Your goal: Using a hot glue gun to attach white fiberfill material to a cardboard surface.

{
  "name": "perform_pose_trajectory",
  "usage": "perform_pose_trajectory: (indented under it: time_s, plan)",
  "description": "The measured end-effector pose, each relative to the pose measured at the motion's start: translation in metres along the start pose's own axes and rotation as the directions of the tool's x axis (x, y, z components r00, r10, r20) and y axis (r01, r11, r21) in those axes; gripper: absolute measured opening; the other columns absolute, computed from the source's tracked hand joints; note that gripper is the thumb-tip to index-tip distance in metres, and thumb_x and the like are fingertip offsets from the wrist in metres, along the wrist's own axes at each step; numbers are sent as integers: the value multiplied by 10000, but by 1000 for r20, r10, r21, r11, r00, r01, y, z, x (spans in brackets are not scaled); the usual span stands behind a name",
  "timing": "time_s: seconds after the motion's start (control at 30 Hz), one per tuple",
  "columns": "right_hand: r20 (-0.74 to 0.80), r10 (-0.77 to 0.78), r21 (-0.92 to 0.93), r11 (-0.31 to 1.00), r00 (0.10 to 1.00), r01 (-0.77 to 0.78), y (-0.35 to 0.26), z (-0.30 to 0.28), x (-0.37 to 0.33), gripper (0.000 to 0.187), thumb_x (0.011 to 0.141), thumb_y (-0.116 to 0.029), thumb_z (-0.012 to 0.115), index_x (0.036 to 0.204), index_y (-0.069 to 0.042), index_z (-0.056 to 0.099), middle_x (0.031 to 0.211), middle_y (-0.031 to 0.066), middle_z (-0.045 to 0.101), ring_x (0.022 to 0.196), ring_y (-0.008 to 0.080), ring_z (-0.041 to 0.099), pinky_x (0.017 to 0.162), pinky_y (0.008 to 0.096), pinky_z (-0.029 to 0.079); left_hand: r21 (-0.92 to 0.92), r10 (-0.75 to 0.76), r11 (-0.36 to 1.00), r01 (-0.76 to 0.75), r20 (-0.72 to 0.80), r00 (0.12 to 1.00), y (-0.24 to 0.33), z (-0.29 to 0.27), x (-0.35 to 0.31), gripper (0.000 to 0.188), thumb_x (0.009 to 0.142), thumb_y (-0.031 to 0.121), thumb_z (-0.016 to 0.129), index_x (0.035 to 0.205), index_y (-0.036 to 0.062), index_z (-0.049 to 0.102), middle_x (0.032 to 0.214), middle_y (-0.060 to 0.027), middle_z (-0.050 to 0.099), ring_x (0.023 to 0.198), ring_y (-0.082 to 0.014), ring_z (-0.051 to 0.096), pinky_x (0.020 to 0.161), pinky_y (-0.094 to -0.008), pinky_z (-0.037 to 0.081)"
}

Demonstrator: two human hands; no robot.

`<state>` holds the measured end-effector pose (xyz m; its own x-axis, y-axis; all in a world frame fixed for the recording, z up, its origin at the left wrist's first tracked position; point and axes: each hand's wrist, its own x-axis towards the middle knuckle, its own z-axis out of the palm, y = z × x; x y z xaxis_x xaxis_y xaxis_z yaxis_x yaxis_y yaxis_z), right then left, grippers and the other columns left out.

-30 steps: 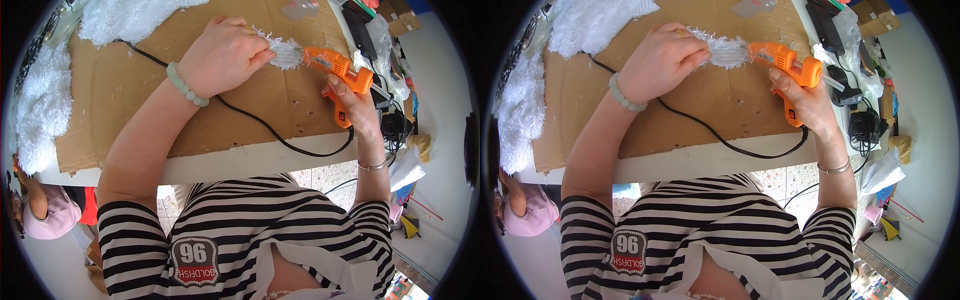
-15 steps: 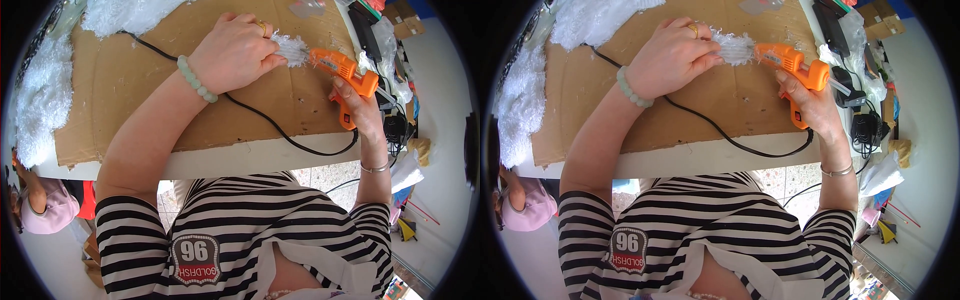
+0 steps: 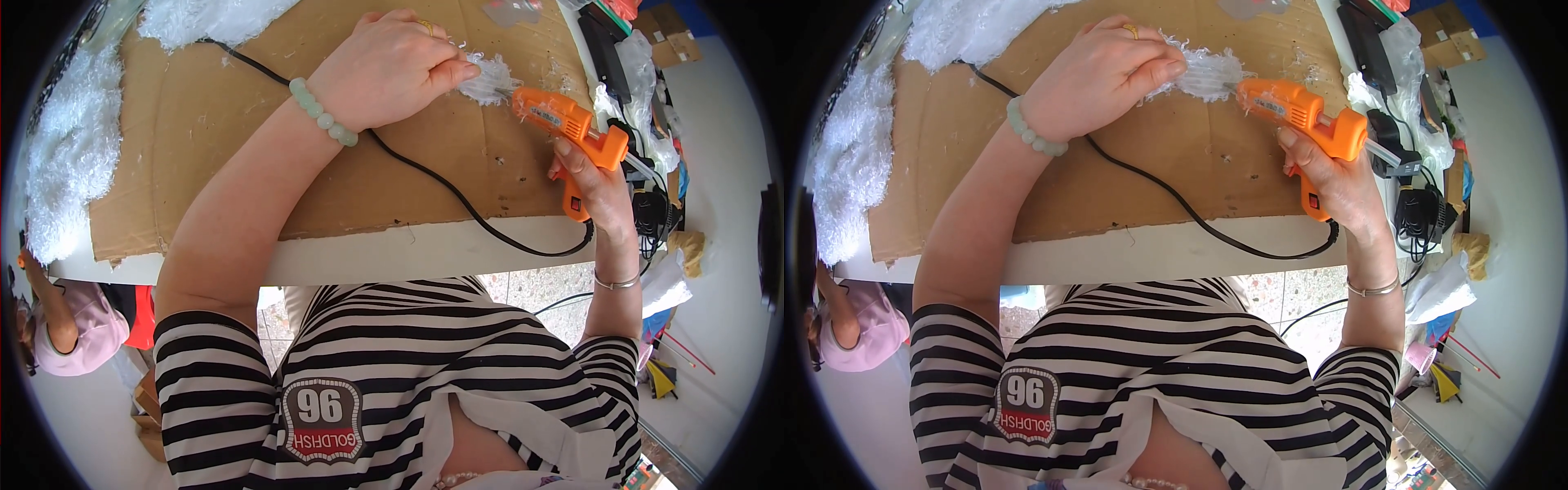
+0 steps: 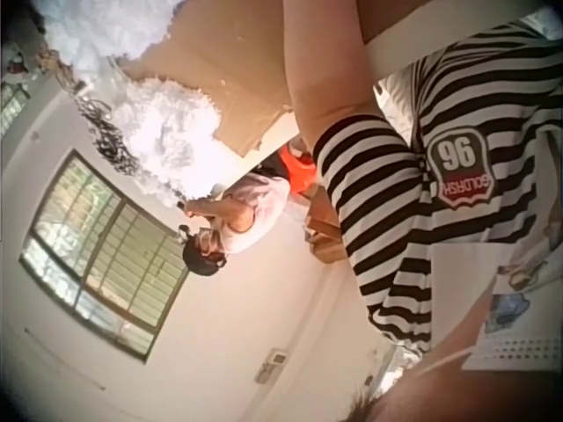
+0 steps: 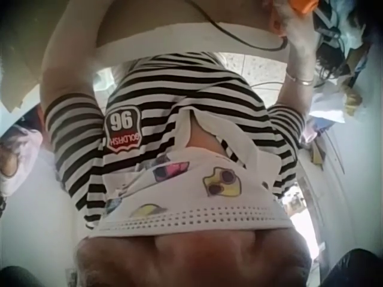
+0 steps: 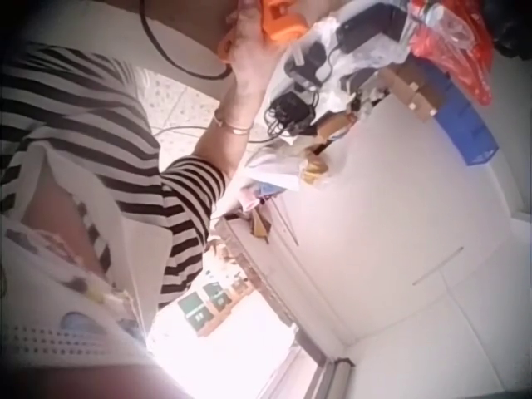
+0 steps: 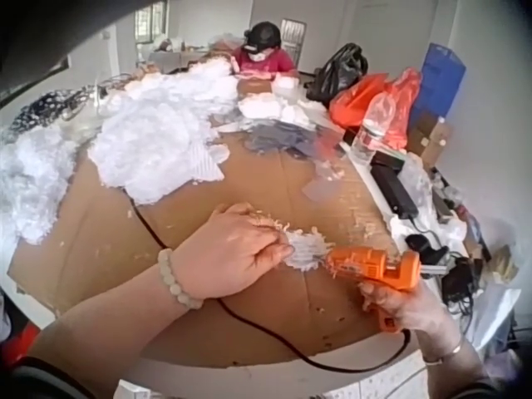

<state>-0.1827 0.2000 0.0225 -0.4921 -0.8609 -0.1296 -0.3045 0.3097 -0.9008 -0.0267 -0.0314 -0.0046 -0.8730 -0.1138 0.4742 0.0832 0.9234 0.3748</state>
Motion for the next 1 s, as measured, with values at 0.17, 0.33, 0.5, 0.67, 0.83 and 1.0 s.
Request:
perform_pose_trajectory:
  time_s: [0.17, 0.33, 0.5, 0.67, 0.83, 1.0]
  plan:
    - [35, 11, -9, 1000, 999, -11, -4, 2, -3, 281, 863, -308, 623, 930, -40, 576, 713, 14, 563, 666, 103, 539, 627, 240, 422, 30, -23, 999, 23, -11, 1000, -1, -2, -1, 290, 924, 281, 452, 982, 62, 632, 838, -45, 631, 852, -224, 551, 837, -352, 410]
    - [33, 41, 10, 999, 999, -42, -8, 6, -3, 291, 854, -322, 634, 913, -43, 574, 703, 15, 561, 656, 104, 536, 615, 238, 419, 67, 296, 955, -288, -262, 919, -7, -6, 4, 182, 849, 186, 559, 807, 28, 640, 765, -95, 649, 691, -262, 593, 692, -352, 448]
    - [56, 26, 22, 999, 998, -28, -8, 8, 0, 288, 853, -325, 635, 898, -47, 573, 695, 10, 553, 647, 101, 528, 612, 237, 418, -84, 117, 988, -127, -110, 987, -3, -10, 4, 185, 852, 192, 557, 799, 35, 637, 765, -90, 647, 690, -264, 592, 691, -358, 448]
    - [73, 20, 10, 1000, 997, -21, -12, 12, 5, 269, 854, -313, 634, 887, -54, 573, 692, 0, 545, 638, 94, 517, 598, 235, 409, 194, 432, 901, -388, -320, 843, -8, -7, 5, 186, 861, 200, 545, 806, 43, 630, 745, -90, 636, 688, -267, 587, 691, -359, 446]
    - [66, -12, -37, 999, 998, 15, -15, 16, 11, 222, 852, -243, 636, 877, -27, 592, 716, -4, 549, 607, 72, 496, 562, 222, 421, 158, 409, 913, -377, -316, 856, -8, -7, 4, 193, 868, 201, 526, 808, 45, 623, 739, -95, 626, 704, -280, 578, 693, -364, 446]
    - [95, 5, -20, 1000, 995, -3, -12, 18, 17, 229, 854, -257, 634, 901, -37, 586, 702, -3, 544, 616, 80, 501, 573, 223, 415, -21, 164, 985, -169, -163, 973, -4, -10, 3, 160, 864, 167, 535, 824, 42, 628, 718, -63, 632, 647, -228, 583, 639, -334, 459]
